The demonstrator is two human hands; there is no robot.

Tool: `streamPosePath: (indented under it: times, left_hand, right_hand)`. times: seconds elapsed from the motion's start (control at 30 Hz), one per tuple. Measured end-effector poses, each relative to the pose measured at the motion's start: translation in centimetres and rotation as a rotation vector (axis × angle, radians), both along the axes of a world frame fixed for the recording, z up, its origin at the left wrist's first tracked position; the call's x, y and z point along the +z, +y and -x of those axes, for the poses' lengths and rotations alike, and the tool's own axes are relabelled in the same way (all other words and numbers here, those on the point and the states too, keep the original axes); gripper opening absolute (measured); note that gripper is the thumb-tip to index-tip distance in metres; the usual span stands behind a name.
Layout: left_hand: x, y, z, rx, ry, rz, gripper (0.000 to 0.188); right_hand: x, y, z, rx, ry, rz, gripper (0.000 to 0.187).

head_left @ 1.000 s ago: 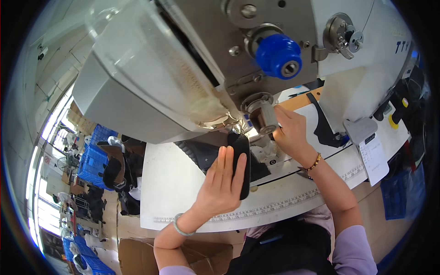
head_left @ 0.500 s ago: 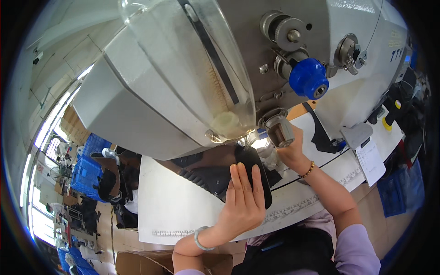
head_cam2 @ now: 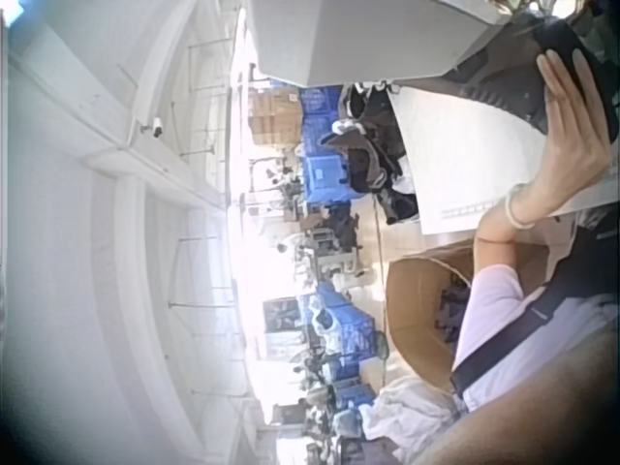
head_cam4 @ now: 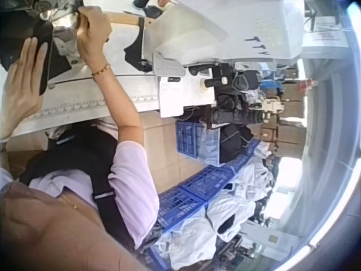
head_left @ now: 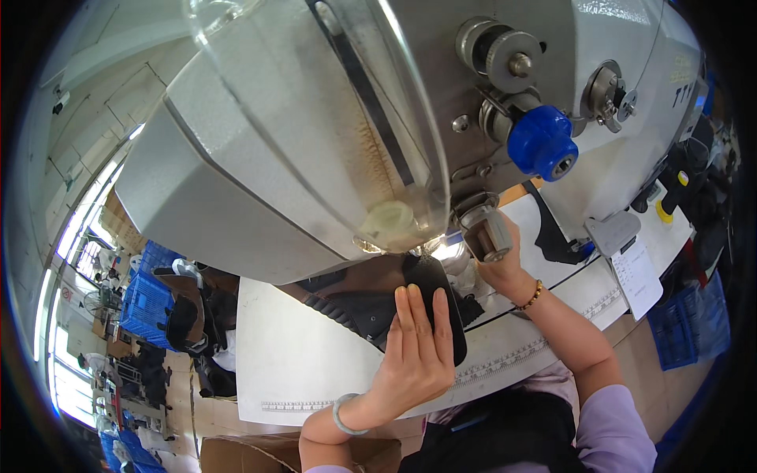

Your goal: The person stitches shoe components together using a sewing machine, trims thread using thread snips, and continues sewing along the edges of the boot upper.

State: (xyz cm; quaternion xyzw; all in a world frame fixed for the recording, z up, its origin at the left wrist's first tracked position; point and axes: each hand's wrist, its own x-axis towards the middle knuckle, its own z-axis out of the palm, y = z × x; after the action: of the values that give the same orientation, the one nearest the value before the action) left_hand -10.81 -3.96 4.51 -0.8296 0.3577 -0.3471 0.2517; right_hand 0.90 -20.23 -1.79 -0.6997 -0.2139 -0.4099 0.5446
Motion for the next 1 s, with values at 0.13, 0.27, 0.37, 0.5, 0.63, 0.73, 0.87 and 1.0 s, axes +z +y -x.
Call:
streamPosePath:
  times: [0.13,0.27,0.37,0.5,0.63,0.73,0.87,1.0]
  left_hand:
    - [-0.1,0.4,-0.1,-0.020,-0.025,-0.013,0.036]
    - [-0.1,0.4,-0.2,-0.025,-0.035,0.015,0.037]
    - [0.0,0.4,-0.5,-0.042,-0.013,0.063,0.038]
    - [0.1,0.4,-0.4,-0.025,0.011,0.077,0.039]
    - [-0.1,0.5,-0.1,-0.029,-0.007,0.045,0.039]
    - [0.2,0.9,0.1,-0.035,0.033,0.053,0.043]
    - [0.2,1.3,0.0,-0.032,0.153,0.176,0.050]
    - [0.4,1.9,0.1,-0.052,0.284,0.400,0.052]
  right_hand:
    - [0.1,0.0,0.0,0.038,-0.017,-0.017,0.023]
    - [0.2,0.0,0.0,0.055,0.021,-0.016,0.022]
    - [0.2,-0.2,0.0,0.043,0.015,-0.021,0.021]
    - [0.2,0.0,-0.3,0.046,-0.012,-0.038,0.021]
    - [0.3,-0.3,-0.2,0.044,0.019,-0.003,0.020]
    - [1.0,-0.6,0.5,0.018,0.039,0.051,0.018]
    - [3.1,-0.7,3.1,-0.091,-0.027,0.081,0.011]
    - [2.8,-1.0,7.1,0.070,0.141,0.210,0.008]
